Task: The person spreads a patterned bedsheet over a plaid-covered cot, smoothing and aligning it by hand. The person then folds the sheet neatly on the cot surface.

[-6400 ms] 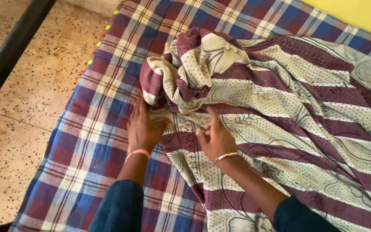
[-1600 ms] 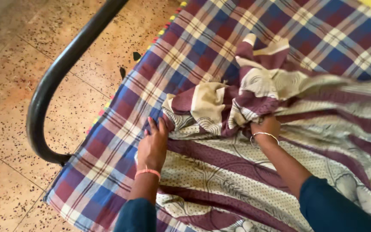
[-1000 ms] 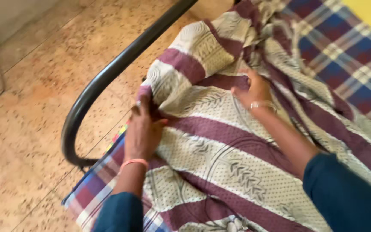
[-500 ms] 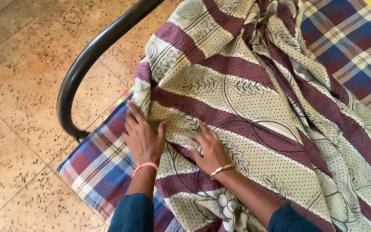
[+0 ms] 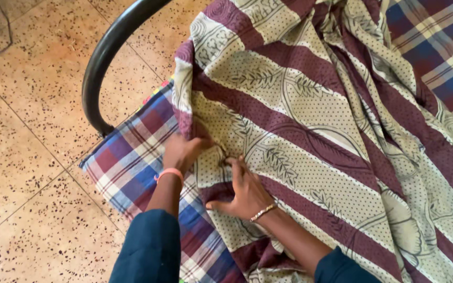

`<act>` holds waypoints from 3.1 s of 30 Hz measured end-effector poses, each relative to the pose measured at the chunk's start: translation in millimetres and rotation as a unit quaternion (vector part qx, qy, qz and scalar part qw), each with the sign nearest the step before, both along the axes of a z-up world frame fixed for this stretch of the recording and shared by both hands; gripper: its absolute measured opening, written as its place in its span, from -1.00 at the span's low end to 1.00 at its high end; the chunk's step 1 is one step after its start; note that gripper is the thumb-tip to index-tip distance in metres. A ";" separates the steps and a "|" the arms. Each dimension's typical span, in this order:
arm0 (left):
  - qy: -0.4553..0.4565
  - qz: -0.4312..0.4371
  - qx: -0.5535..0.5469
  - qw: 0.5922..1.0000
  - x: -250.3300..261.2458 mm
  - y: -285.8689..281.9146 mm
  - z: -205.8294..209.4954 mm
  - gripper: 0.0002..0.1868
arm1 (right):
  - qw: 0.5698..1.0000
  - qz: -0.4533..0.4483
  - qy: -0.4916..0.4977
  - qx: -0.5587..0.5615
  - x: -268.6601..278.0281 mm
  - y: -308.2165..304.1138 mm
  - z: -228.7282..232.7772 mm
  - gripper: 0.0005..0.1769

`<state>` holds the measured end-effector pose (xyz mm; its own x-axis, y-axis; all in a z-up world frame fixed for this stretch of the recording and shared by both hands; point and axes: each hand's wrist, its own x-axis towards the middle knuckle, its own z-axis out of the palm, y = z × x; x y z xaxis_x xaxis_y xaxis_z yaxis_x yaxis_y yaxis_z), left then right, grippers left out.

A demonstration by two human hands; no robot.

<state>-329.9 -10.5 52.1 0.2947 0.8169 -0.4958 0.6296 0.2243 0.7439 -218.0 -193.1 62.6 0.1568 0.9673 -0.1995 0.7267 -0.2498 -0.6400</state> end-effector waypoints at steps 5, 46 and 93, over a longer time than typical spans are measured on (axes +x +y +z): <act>-0.167 0.002 -0.023 0.986 14.4 -8.2 -3.5 -0.71 | 0.997 -0.058 -0.054 0.015 -2.1 3.2 -9.0 -0.30; 0.305 -0.218 0.496 0.783 -25.4 -0.2 51.8 -0.20 | 0.968 0.028 -0.176 0.175 11.8 77.1 1.9 -0.42; 0.157 -0.296 0.521 0.786 311.9 136.2 -35.6 -0.05 | 0.830 -0.248 -0.261 -0.426 413.4 160.9 -58.8 0.45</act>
<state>-17.9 125.7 16.6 0.7720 0.5939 0.2266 0.5835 -0.8035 0.1182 195.4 -32.2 3.8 0.7736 0.3004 -0.5579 0.5221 -0.8011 0.2927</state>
